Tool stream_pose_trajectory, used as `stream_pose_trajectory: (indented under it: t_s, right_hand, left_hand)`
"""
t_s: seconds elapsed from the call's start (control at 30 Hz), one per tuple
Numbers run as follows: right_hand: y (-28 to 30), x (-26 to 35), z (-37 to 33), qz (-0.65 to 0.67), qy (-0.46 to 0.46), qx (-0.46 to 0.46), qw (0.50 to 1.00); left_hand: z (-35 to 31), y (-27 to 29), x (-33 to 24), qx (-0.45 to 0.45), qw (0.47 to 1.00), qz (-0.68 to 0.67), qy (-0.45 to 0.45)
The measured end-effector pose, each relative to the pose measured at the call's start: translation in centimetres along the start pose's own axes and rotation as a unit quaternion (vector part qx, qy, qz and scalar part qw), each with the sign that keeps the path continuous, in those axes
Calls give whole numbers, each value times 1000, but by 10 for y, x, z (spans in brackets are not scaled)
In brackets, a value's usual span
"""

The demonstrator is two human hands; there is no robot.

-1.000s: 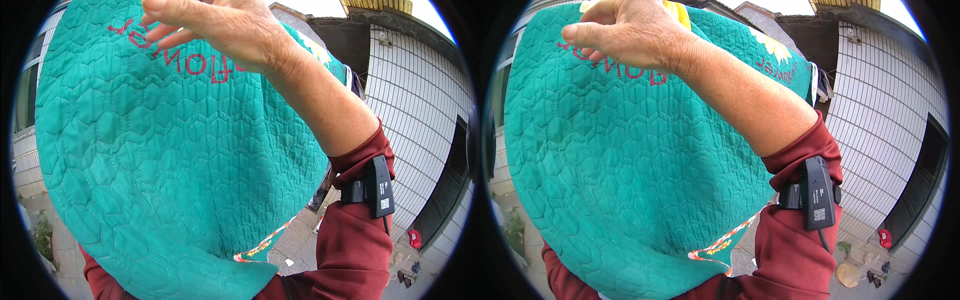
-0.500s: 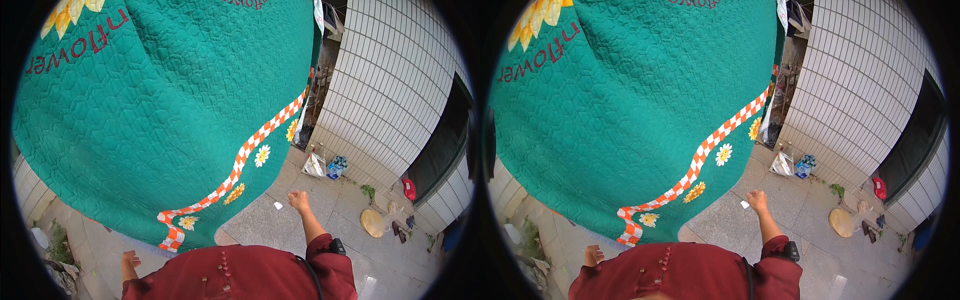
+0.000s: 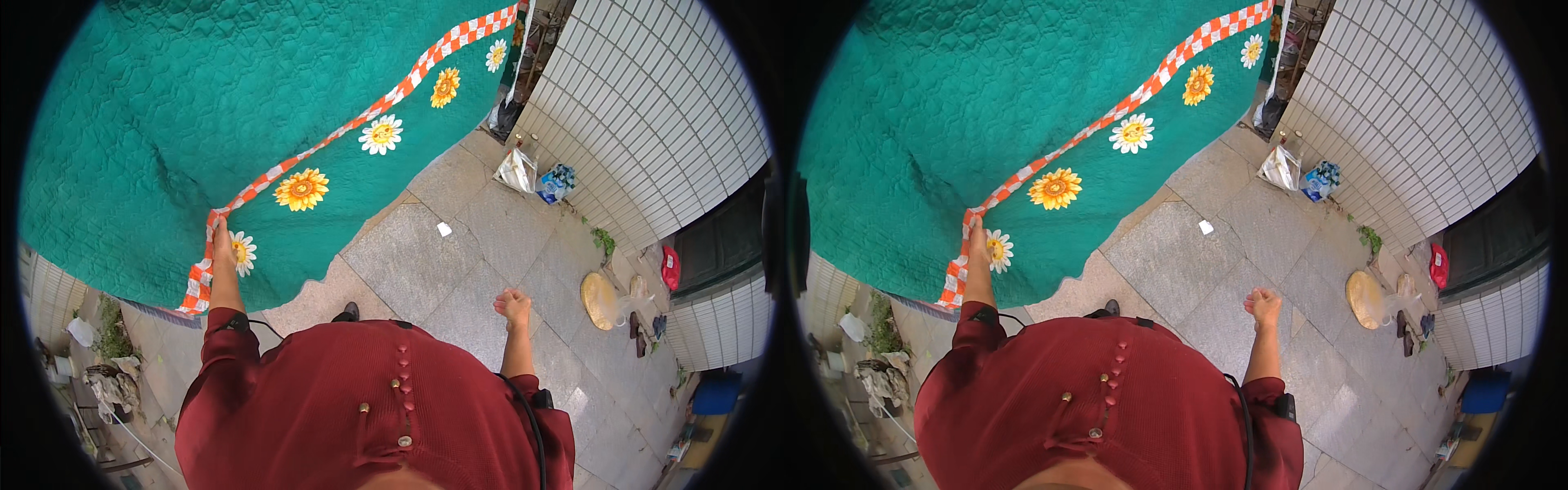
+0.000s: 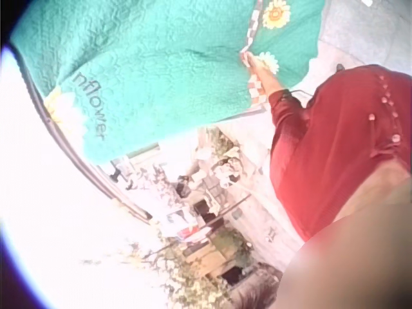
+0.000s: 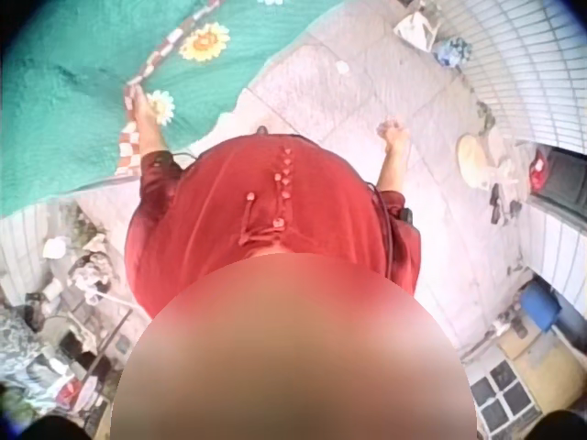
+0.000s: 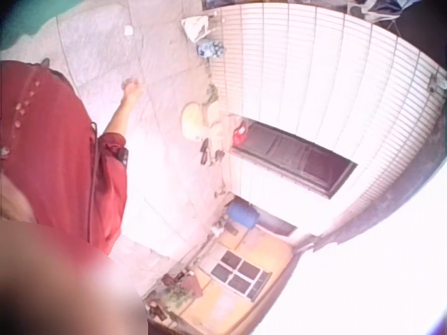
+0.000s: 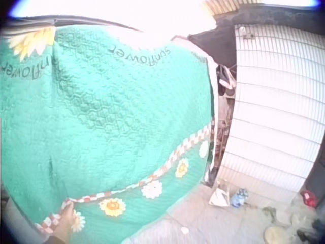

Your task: The person folds a large quilt outdoors and places it on a clothesline. They then move a small stool and carry a pillowcase indoors. Inside a utility room, they load several pieces of clothing into a top-loading washing machine and start the cycle.

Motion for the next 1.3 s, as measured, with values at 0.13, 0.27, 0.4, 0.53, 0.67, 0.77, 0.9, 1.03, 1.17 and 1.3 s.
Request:
stream_pose_trajectory:
  t_s: [0.13, 0.27, 0.4, 0.53, 0.67, 0.77, 0.9, 1.03, 1.17, 1.3]
  right_hand:
    - [37, -35, 18, -2, -86, 3, 996]
    - [54, -47, 56, 14, -99, -8, 995]
    - [37, -23, 130, 20, -80, -11, 997]
    - [13, 61, 233, 24, -52, -14, 998]
    - [-22, 163, 354, 6, -1, 45, 999]
    - [-26, 219, 437, 15, 30, 64, 997]
    - [-36, 281, 528, 32, 72, 98, 992]
    - [-56, 321, 593, -7, 30, 113, 993]
    - [-68, 376, 657, -20, 52, 133, 990]
    - [-65, 480, 741, -146, 260, 83, 951]
  left_hand:
    - [37, -20, 2, -147, 987, 61, 31]
    - [5, -172, 81, 175, 958, 225, 9]
    - [-30, -274, 152, 260, 930, 236, 108]
    - [-22, -372, 141, 284, 920, 247, 110]
    - [3, -515, 85, 317, 924, 212, 24]
    - [0, -634, 65, 349, 911, 218, -6]
    - [-3, -780, 21, 397, 892, 201, -78]
    - [-2, -883, -48, 410, 870, 218, -165]
    - [-51, -979, -142, 411, 838, 210, -290]
    - [-146, -1086, -273, 412, 791, 137, -431]
Point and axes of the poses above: each hand's wrist, its own z-axis towards the middle knuckle, its own y-axis out of the back of the hand, x = y × z, the point moved 10 cm from there along z, towards the middle knuckle, and after that the axes turned 2 degrees about -z, right-handed, at the moved point
